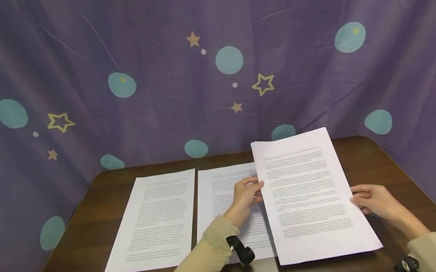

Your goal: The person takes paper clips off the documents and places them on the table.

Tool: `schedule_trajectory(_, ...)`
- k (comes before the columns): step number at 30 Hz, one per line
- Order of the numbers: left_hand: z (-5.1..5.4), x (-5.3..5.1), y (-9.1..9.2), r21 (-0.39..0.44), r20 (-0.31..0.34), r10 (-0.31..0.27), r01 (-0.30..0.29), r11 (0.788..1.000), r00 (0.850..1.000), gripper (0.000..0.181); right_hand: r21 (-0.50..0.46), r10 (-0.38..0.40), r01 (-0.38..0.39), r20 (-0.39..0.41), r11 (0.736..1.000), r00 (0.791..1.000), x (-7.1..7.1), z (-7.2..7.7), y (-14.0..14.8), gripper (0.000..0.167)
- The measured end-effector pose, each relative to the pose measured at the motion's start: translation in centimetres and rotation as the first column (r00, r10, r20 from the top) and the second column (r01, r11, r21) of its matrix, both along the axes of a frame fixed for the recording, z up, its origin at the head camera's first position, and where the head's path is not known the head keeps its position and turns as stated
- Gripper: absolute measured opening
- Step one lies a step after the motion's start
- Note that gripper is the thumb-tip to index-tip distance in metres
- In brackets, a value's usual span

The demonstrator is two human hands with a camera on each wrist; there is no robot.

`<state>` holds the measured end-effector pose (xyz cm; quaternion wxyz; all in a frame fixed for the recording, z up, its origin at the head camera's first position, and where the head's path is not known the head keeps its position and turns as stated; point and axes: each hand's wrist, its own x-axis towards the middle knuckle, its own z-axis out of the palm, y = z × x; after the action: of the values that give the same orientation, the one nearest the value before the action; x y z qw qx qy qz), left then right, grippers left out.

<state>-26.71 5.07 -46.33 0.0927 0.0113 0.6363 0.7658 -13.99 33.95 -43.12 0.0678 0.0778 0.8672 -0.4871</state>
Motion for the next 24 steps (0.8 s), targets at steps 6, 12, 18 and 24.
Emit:
schedule_trajectory(6,0.7,0.5,1.4,-0.045,0.050,0.001,0.001,0.999,0.999,0.024,0.012,-0.019,0.018,0.043,1.000,0.999,-0.3,-0.3,1.1,0.054)
schedule_trajectory(12,-10.7,-6.2,4.4,0.050,0.047,-0.041,0.038,0.998,0.998,0.024,0.034,-0.013,0.011,0.058,0.999,0.998,-0.8,-0.8,1.8,0.057)
schedule_trajectory(18,-1.2,-0.2,2.4,-0.054,0.155,-0.011,0.019,0.998,0.988,0.034,0.081,-0.019,0.013,0.071,0.997,0.997,-1.2,-1.3,2.2,0.059)
schedule_trajectory(24,3.2,2.5,1.0,-0.034,0.226,-0.053,0.062,0.998,0.973,0.041,0.051,-0.006,0.002,0.080,0.999,0.997,-1.6,-1.6,2.4,0.053)
